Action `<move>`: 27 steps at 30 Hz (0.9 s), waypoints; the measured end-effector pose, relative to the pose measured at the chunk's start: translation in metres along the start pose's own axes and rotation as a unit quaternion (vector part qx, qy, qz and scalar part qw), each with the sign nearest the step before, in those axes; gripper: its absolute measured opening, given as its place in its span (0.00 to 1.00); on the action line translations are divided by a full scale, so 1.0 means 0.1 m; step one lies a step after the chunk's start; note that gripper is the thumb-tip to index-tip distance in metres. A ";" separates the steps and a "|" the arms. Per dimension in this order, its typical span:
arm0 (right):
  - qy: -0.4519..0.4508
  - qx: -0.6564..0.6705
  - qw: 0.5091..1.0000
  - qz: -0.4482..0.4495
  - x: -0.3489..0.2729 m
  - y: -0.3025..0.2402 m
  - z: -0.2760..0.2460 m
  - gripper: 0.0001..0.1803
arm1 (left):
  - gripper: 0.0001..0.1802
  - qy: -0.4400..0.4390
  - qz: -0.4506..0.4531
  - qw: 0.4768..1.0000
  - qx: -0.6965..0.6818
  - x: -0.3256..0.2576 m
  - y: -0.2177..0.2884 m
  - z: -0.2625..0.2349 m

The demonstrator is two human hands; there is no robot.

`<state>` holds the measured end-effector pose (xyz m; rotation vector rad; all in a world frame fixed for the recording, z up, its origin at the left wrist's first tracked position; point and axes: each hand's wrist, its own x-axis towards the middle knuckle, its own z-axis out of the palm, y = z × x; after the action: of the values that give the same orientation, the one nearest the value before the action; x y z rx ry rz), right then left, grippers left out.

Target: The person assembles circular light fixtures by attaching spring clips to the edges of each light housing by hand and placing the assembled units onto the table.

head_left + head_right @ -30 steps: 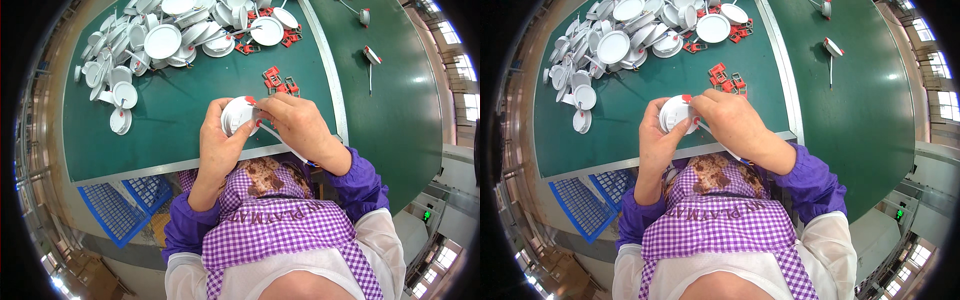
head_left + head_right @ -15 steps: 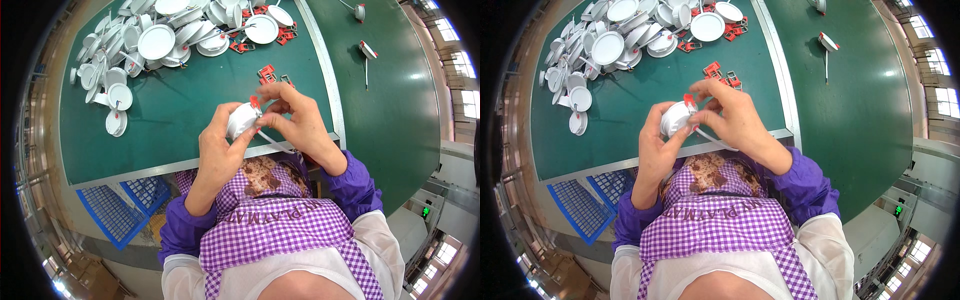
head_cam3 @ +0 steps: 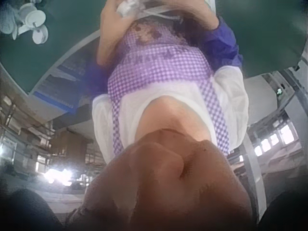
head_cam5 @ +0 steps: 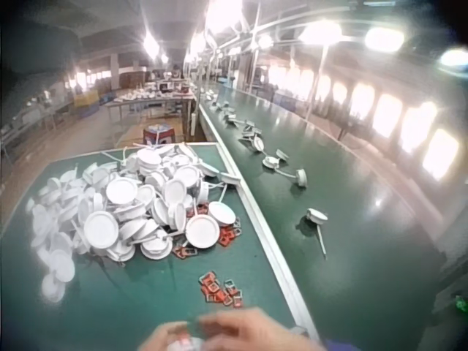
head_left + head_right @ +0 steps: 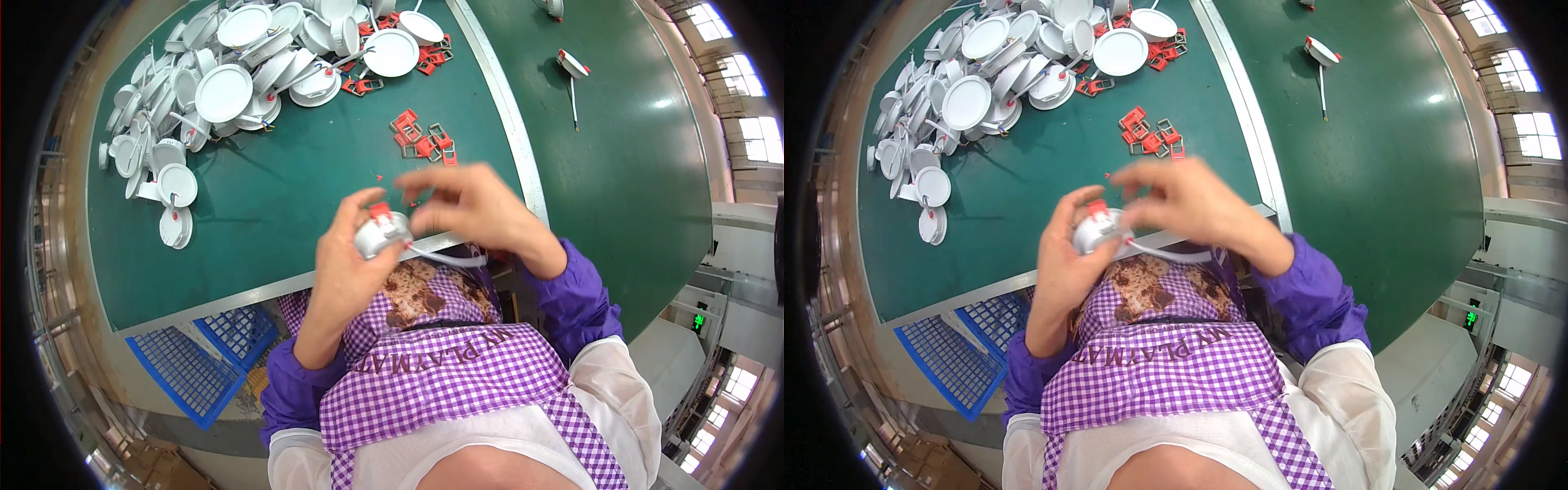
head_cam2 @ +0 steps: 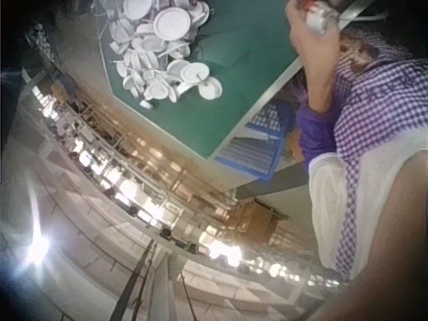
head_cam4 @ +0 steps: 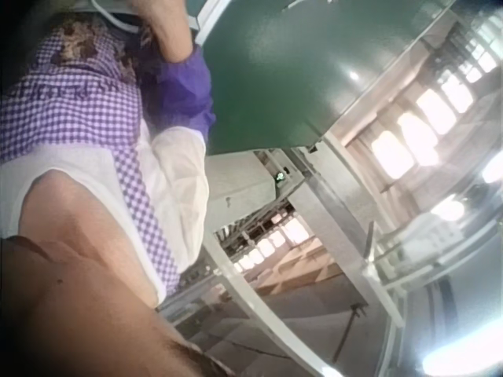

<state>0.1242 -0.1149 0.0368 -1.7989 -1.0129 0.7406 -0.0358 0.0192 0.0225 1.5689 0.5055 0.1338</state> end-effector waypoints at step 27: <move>0.231 -0.107 0.958 -0.135 0.21 -0.11 0.37 0.08 | 0.18 0.175 -0.013 0.932 -0.316 0.12 -0.11 -0.01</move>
<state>0.1005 -0.0784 0.0301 -1.8460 -1.0149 0.0326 -0.0279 0.0248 0.0093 0.9050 0.6792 0.5127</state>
